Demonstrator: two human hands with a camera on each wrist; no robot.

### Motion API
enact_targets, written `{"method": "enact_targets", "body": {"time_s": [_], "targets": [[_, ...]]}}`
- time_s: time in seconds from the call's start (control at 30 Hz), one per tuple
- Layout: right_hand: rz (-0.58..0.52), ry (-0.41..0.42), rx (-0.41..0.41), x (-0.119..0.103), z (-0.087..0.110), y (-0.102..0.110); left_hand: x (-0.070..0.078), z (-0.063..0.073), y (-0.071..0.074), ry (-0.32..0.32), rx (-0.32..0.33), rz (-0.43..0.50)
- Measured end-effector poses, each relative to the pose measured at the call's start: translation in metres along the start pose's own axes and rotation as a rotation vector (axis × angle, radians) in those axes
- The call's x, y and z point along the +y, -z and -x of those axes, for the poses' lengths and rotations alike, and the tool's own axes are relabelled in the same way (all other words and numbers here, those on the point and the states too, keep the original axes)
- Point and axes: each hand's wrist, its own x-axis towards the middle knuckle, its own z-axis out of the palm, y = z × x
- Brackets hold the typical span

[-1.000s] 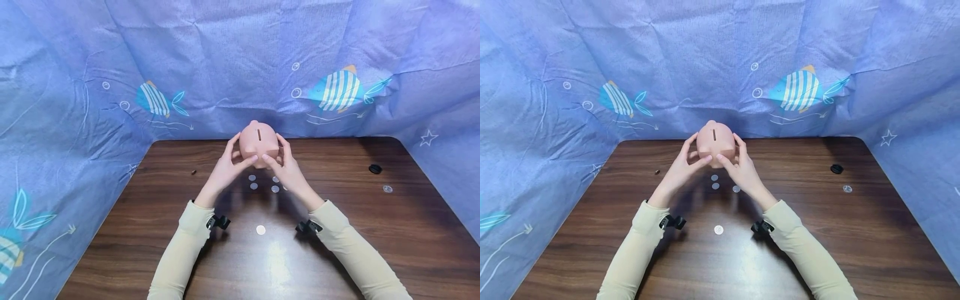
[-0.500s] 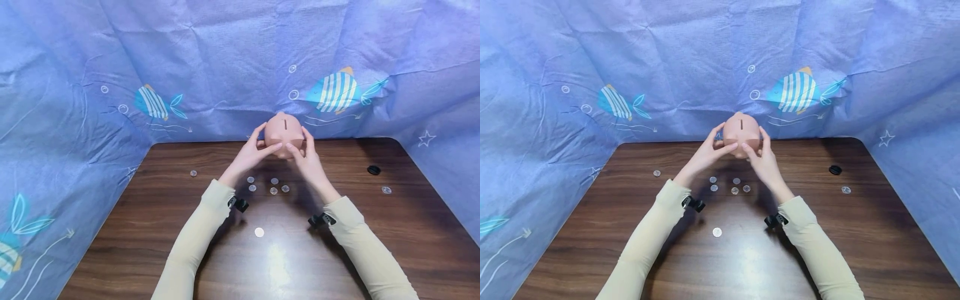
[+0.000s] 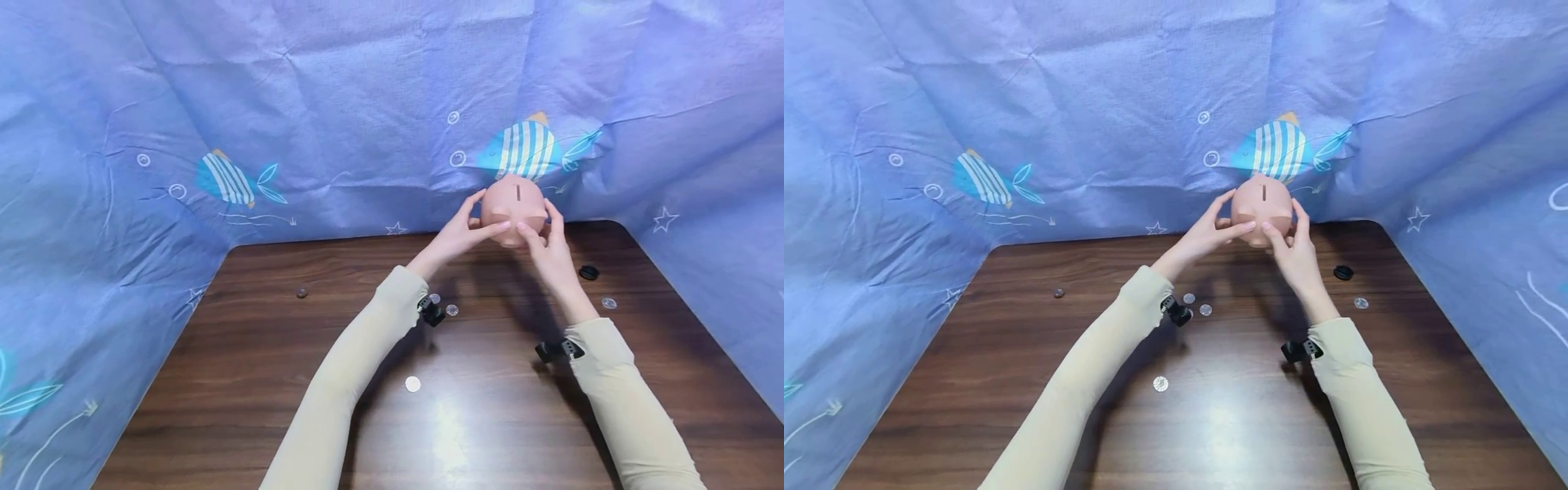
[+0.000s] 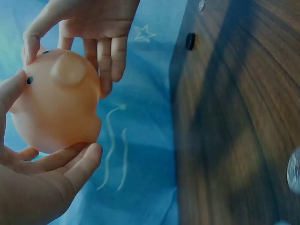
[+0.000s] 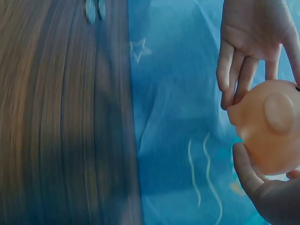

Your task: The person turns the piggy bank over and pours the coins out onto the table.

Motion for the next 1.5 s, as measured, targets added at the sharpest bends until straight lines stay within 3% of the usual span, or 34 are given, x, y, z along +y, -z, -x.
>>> {"method": "enact_targets", "body": {"time_s": [0.13, 0.33, 0.47, 0.73, 1.07, 1.3, 1.5], "targets": [[0.02, -0.04, 0.009, 0.009, -0.002, 0.011, -0.008, -0.011, -0.014, 0.023, -0.014, 0.046], [-0.224, -0.106, -0.006, 0.026, -0.004, 0.02, -0.019, -0.021, -0.03, 0.07, -0.035, 0.087], [-0.272, -0.123, -0.005, 0.033, -0.004, 0.024, -0.025, -0.026, -0.037, 0.097, -0.051, 0.075], [-0.226, -0.199, -0.133, 0.044, -0.004, 0.029, -0.044, -0.029, -0.045, 0.168, -0.079, 0.093], [-0.149, -0.322, -0.272, 0.055, -0.002, 0.036, -0.063, -0.026, -0.051, 0.248, -0.116, 0.031], [-0.138, -0.328, -0.323, 0.058, 0.002, 0.042, -0.066, -0.024, -0.053, 0.275, -0.161, 0.015], [-0.138, -0.345, -0.317, 0.063, 0.001, 0.045, -0.062, -0.022, -0.055, 0.274, -0.17, 0.007]]}}
